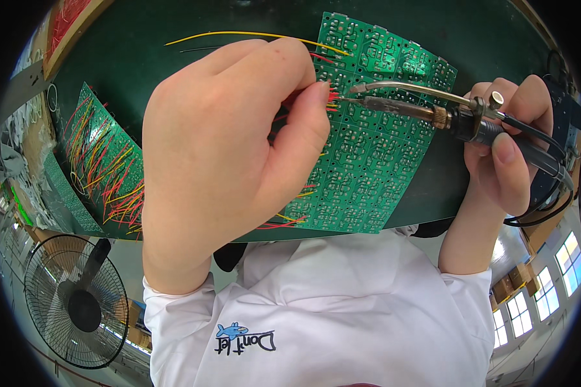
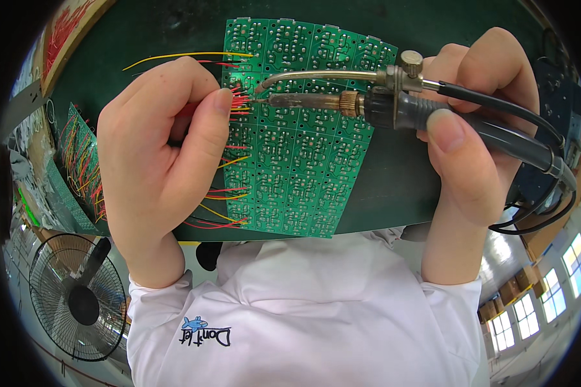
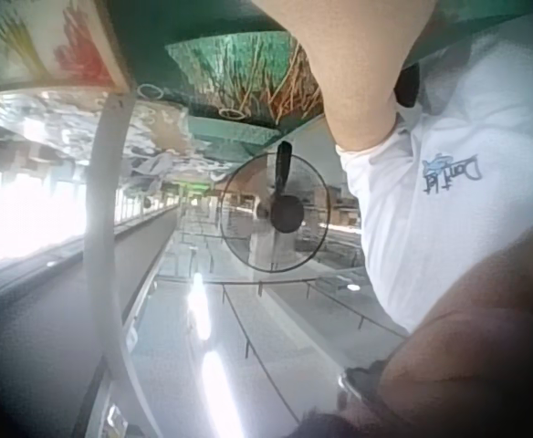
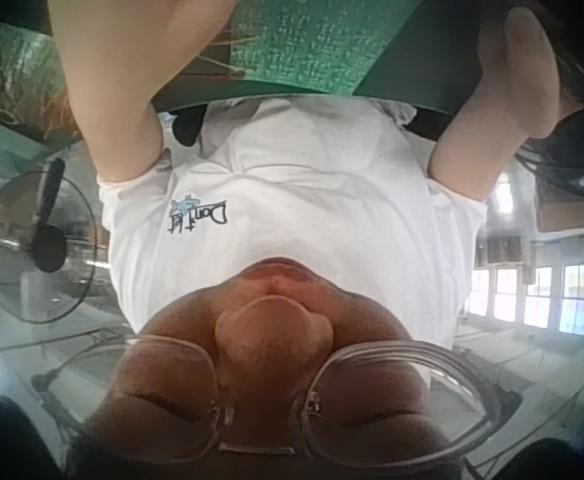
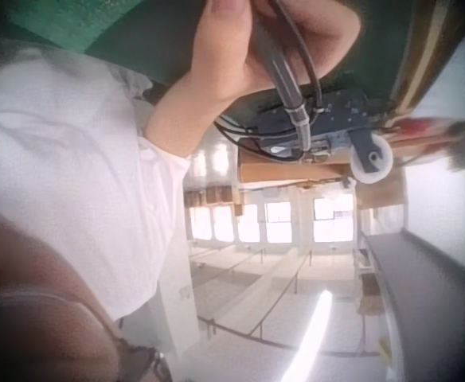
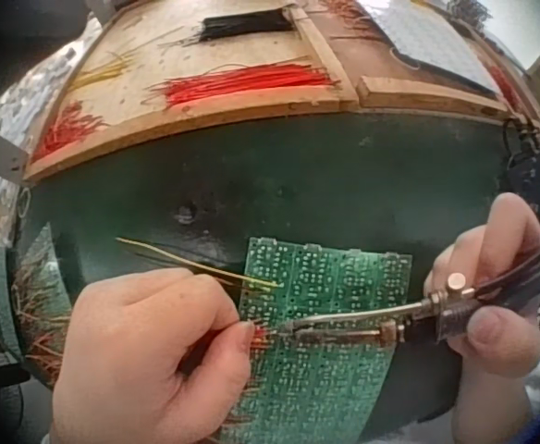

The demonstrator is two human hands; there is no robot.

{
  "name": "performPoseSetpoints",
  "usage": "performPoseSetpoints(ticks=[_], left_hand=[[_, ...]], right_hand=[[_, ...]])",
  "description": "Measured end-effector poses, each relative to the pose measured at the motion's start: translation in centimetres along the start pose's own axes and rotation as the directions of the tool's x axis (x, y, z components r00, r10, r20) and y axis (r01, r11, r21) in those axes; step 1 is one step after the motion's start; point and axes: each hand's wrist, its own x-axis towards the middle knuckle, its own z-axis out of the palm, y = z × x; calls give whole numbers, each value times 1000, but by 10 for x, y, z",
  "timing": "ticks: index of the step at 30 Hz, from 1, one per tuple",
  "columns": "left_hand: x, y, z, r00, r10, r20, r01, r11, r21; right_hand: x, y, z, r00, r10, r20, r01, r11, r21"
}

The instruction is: The person solders multiple colored wires onto a circuit board using a soldering iron and solder wire.

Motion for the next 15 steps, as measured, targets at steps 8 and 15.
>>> performPoseSetpoints(ticks=[8,15], left_hand=[[-1,-1,0,1000,-1,5,1,1000,-5],[2,5,-6,1000,15,1,-15,999,42]], right_hand=[[1,4,-16,998,34,47,-41,987,154],[6,9,-12,997,-68,20,61,967,246]])
